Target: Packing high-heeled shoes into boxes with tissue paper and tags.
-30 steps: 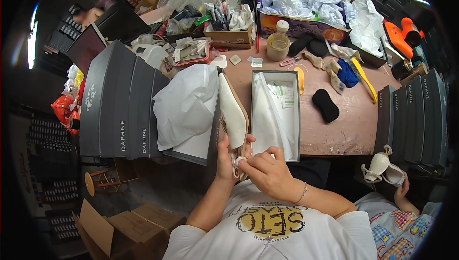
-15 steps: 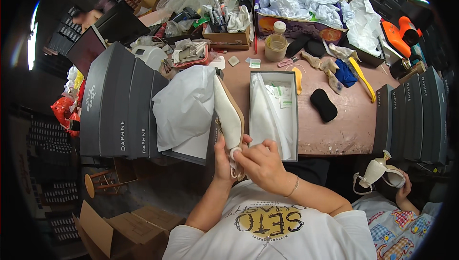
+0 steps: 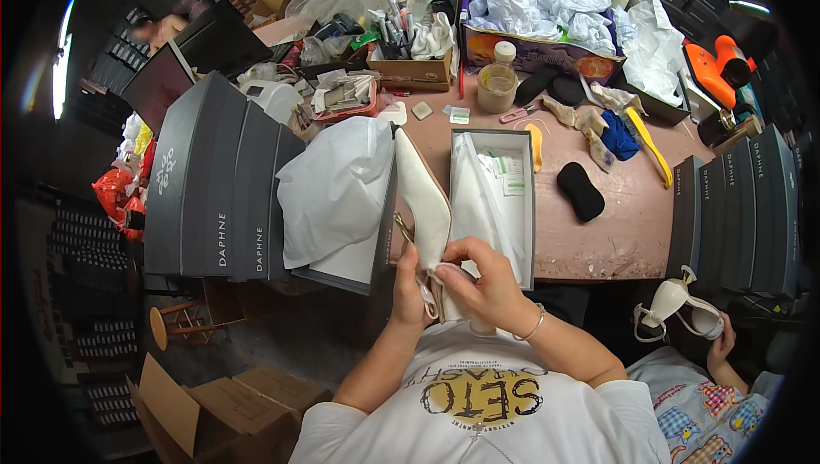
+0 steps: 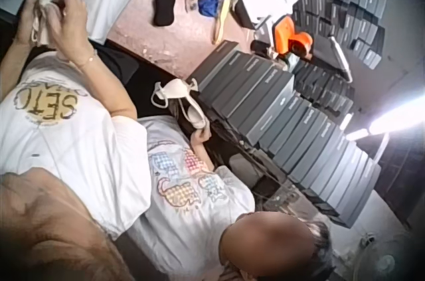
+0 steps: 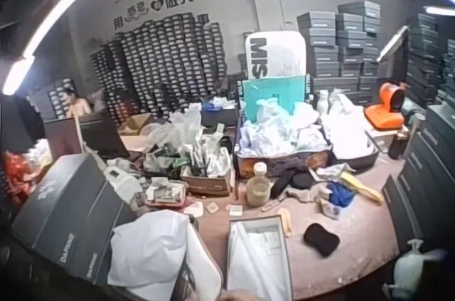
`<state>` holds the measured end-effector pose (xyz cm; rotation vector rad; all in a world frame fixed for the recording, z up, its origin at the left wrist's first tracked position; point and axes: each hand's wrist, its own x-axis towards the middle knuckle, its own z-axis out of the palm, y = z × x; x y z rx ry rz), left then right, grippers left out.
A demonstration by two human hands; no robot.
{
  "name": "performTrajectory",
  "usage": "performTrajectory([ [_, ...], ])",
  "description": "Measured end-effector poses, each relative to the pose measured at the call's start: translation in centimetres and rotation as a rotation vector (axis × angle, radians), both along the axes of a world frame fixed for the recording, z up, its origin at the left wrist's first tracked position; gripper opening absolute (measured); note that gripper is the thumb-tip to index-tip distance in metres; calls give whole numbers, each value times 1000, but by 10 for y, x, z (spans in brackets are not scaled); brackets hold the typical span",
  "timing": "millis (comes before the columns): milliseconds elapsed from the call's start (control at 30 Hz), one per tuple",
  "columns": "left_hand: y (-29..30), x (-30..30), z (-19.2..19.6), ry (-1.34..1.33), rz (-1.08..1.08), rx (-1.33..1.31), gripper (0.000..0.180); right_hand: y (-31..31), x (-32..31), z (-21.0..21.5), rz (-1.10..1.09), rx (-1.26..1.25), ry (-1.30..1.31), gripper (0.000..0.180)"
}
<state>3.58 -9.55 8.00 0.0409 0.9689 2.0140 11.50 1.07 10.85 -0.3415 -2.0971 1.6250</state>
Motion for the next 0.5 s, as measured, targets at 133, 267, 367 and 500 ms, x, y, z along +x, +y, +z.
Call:
performTrajectory([
  [133, 1, 1, -2, -52, 63, -32, 59, 0, -1, -7, -49, 428, 151, 20],
  [267, -7, -10, -17, -57, -35, 115, 58, -4, 5, -2, -21, 615, 173, 25],
  [367, -5, -8, -14, -57, -11, 75, 58, -3, 5, -7, -19, 599, 203, 27],
  [500, 3, 1, -2, -129, 32, 31, 57, 2, -2, -11, -20, 569, 212, 25],
])
